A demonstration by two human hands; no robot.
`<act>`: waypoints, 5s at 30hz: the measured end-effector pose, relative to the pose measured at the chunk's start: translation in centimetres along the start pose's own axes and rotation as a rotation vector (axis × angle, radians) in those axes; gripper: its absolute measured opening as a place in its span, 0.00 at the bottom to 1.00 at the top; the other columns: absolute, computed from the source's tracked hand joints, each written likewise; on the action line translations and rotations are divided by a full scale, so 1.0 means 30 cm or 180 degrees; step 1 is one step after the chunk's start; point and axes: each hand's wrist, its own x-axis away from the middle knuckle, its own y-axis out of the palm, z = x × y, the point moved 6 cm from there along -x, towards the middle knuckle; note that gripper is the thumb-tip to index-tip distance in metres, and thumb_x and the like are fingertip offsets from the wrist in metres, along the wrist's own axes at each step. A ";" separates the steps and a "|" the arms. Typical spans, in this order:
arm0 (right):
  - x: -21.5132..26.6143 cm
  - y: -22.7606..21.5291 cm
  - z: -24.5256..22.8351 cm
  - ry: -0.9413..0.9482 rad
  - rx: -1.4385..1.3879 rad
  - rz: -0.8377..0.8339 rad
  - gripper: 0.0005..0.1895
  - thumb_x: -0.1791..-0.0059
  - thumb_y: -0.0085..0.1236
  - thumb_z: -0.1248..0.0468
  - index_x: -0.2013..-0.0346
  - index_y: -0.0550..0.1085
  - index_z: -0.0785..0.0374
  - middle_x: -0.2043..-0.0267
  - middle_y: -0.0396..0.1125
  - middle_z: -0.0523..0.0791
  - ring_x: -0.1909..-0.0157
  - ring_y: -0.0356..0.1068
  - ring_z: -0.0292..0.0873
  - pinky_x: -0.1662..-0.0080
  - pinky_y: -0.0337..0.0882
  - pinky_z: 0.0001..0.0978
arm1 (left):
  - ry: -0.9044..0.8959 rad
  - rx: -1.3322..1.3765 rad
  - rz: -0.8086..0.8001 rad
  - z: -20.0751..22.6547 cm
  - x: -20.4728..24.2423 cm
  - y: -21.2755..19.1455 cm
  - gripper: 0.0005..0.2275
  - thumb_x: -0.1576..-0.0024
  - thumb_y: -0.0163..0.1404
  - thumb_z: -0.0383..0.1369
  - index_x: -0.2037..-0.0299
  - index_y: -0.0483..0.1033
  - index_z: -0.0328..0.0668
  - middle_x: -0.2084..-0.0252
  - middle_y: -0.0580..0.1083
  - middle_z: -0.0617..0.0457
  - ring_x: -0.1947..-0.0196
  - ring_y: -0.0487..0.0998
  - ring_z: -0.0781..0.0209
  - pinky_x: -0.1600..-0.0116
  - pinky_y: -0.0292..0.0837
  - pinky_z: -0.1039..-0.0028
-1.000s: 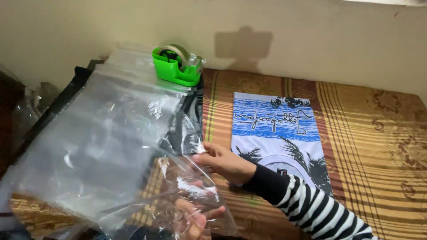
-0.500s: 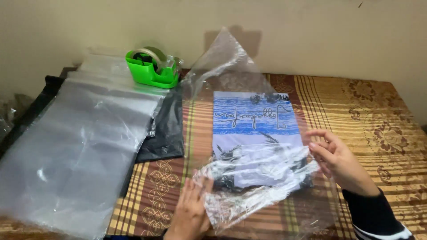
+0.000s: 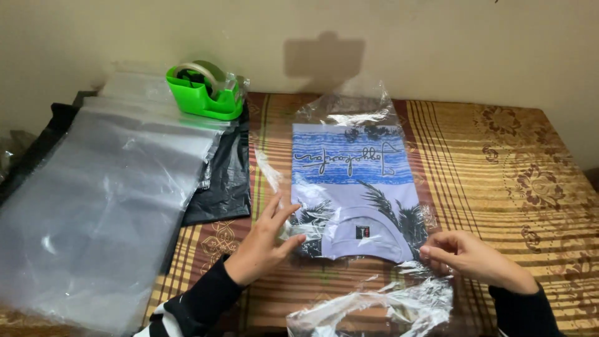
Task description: Folding a t-shirt and sealing it inside a clear plastic bag using tape.
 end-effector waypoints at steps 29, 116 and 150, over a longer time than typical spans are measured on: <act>-0.905 -0.194 0.327 -0.0618 -0.1500 0.1237 0.15 0.45 0.57 0.53 0.59 0.77 0.64 0.76 0.73 0.48 0.78 0.73 0.43 0.77 0.72 0.35 | 0.0593 -0.1862 0.0491 -0.103 -0.223 0.079 0.29 0.35 0.42 0.52 0.27 0.58 0.50 0.26 0.53 0.29 0.27 0.53 0.25 0.27 0.46 0.43; -0.427 0.039 -0.425 -0.1869 0.2765 0.1325 0.33 0.45 0.46 0.43 0.28 0.56 0.47 0.28 0.56 0.52 0.23 0.50 0.61 0.31 0.46 0.75 | 0.0912 -0.2832 -0.0502 0.010 -0.245 0.202 0.29 0.45 0.58 0.48 0.33 0.63 0.59 0.25 0.52 0.33 0.27 0.53 0.26 0.30 0.51 0.37; -0.134 -0.635 0.526 0.0992 0.0310 0.1568 0.33 0.50 0.59 0.47 0.38 0.72 0.65 0.38 0.71 0.54 0.42 0.71 0.54 0.44 0.65 0.44 | -0.2082 0.2525 -0.1132 0.568 -0.377 0.612 0.45 0.40 0.50 0.32 0.24 0.22 0.50 0.21 0.44 0.41 0.25 0.59 0.45 0.27 0.59 0.53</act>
